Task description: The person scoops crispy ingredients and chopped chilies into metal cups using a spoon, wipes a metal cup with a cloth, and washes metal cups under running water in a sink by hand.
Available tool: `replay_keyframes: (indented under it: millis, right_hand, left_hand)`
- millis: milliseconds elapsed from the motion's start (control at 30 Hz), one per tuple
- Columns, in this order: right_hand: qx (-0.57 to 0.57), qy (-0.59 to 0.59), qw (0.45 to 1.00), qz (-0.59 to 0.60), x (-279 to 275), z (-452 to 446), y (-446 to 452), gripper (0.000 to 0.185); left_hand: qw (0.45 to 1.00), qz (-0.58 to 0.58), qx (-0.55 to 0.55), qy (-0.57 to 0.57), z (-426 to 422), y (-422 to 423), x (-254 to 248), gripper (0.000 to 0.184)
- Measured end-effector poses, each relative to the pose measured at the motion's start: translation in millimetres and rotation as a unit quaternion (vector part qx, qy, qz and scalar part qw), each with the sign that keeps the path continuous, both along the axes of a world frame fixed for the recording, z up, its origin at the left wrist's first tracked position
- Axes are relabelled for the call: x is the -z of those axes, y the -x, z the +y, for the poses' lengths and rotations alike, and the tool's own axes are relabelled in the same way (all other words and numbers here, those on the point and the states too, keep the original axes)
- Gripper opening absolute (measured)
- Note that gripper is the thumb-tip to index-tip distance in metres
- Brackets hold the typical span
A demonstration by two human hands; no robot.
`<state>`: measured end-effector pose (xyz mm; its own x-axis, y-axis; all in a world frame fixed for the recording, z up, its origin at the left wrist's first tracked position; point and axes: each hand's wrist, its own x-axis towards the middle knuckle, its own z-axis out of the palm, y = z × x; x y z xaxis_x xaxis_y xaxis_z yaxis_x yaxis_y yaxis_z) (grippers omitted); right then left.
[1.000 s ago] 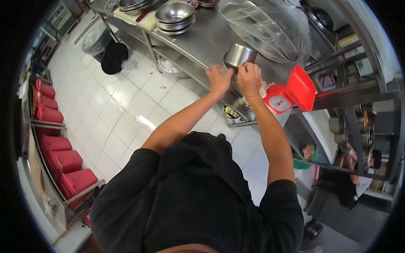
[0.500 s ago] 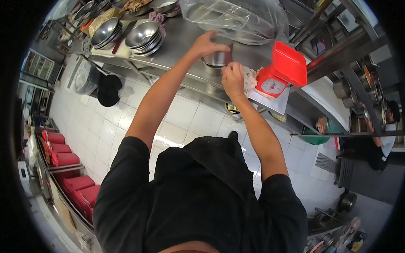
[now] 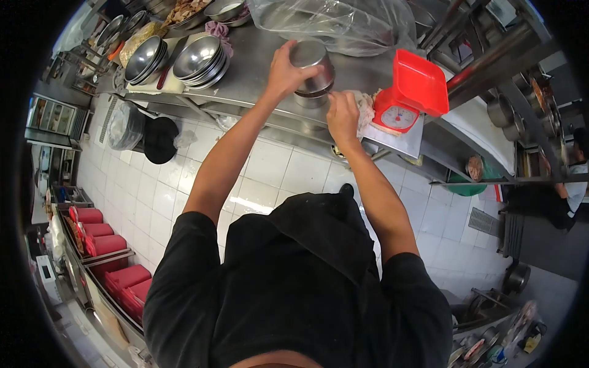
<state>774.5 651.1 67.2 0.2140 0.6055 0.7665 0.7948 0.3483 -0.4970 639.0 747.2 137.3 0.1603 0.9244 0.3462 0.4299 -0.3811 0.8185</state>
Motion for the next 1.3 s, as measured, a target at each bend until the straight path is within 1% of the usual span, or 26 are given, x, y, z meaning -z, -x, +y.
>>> replay_keyframes:
  millis: [100, 200, 300, 400, 433, 500, 533, 600, 633, 667, 733, 767, 867, 900, 1000, 1033, 1100, 1133, 1167, 1267, 1300]
  right_hand:
    - [0.001, 0.003, 1.000, 0.007, 3, -4, 1, 0.009]
    - [0.006, -0.005, 1.000, 0.016, 1, -4, 2, 0.009]
    - [0.008, -0.005, 1.000, 0.027, 6, -5, 2, 0.009]
    - [0.007, -0.029, 0.999, 0.027, 0, 8, 1, 0.009]
    - [0.011, -0.026, 0.999, 0.031, 1, 0, 2, 0.010]
    - [0.008, -0.020, 0.999, 0.033, -1, 0, 1, 0.010]
    - [0.006, -0.017, 0.999, 0.035, -2, -2, 3, 0.010]
    - [0.007, 0.007, 0.999, 0.036, 4, -9, 6, 0.010]
    - [0.005, 0.009, 0.999, 0.032, -2, -2, 5, 0.010]
    - [0.000, -0.001, 0.999, 0.041, -9, 8, 4, 0.009]
    - [0.000, 0.007, 0.998, 0.069, -7, 0, 7, 0.009]
    - [0.007, 0.013, 0.997, 0.075, -6, 0, 7, 0.009]
    - [0.023, 0.023, 0.995, 0.092, -6, 9, 7, 0.007]
    - [0.028, 0.023, 0.995, 0.098, -7, 11, 8, 0.007]
    - [0.029, 0.027, 0.994, 0.106, -12, 14, 10, 0.007]
    - [0.028, 0.028, 0.993, 0.108, -15, 15, 10, 0.007]
    - [0.024, 0.035, 0.994, 0.105, -20, 14, 11, 0.008]
    - [0.023, 0.038, 0.994, 0.103, -20, 13, 10, 0.008]
    - [0.017, 0.055, 0.995, 0.079, -19, 12, 8, 0.009]
    - [0.043, 0.179, 0.982, -0.034, -15, 6, 7, 0.015]
    - [0.040, 0.213, 0.975, -0.049, -13, 6, 5, 0.018]
  left_hand:
    - [1.000, 0.019, 0.012, -0.012, -3, -1, 7, 0.097]
    - [0.999, -0.046, -0.002, -0.014, 0, -1, -3, 0.098]
    - [1.000, -0.004, 0.001, -0.003, -3, 1, -3, 0.096]
    - [0.999, -0.002, 0.011, -0.037, 6, 4, 13, 0.096]
    - [0.999, 0.001, -0.012, -0.034, 4, 1, 7, 0.095]
    - [0.999, -0.038, -0.011, -0.028, 4, 1, -7, 0.094]
    - [0.998, -0.056, -0.010, -0.024, 4, 3, -9, 0.093]
    - [0.998, -0.049, -0.018, 0.029, 5, 8, 10, 0.092]
    - [0.997, -0.051, -0.023, 0.044, 12, 9, 11, 0.092]
    - [0.991, -0.113, -0.022, 0.069, 24, 9, 10, 0.092]
    - [0.963, -0.223, -0.017, 0.149, 25, 15, 21, 0.091]
    - [0.956, -0.228, -0.032, 0.180, 29, 19, 21, 0.091]
    - [0.912, -0.328, -0.033, 0.244, 39, 33, 28, 0.085]
    - [0.889, -0.373, -0.020, 0.264, 48, 39, 39, 0.073]
    - [0.782, -0.537, 0.084, 0.305, 35, 58, 33, 0.048]
    - [0.767, -0.558, 0.070, 0.308, 26, 61, 27, 0.052]
    - [0.682, -0.639, 0.106, 0.338, 25, 74, 40, 0.053]
    - [0.635, -0.677, 0.125, 0.351, 20, 78, 38, 0.053]
    - [0.639, -0.678, 0.143, 0.334, 15, 77, 38, 0.065]
    - [0.643, -0.678, 0.163, 0.315, 8, 79, 35, 0.065]
    - [0.635, -0.681, 0.184, 0.315, 17, 82, 46, 0.064]
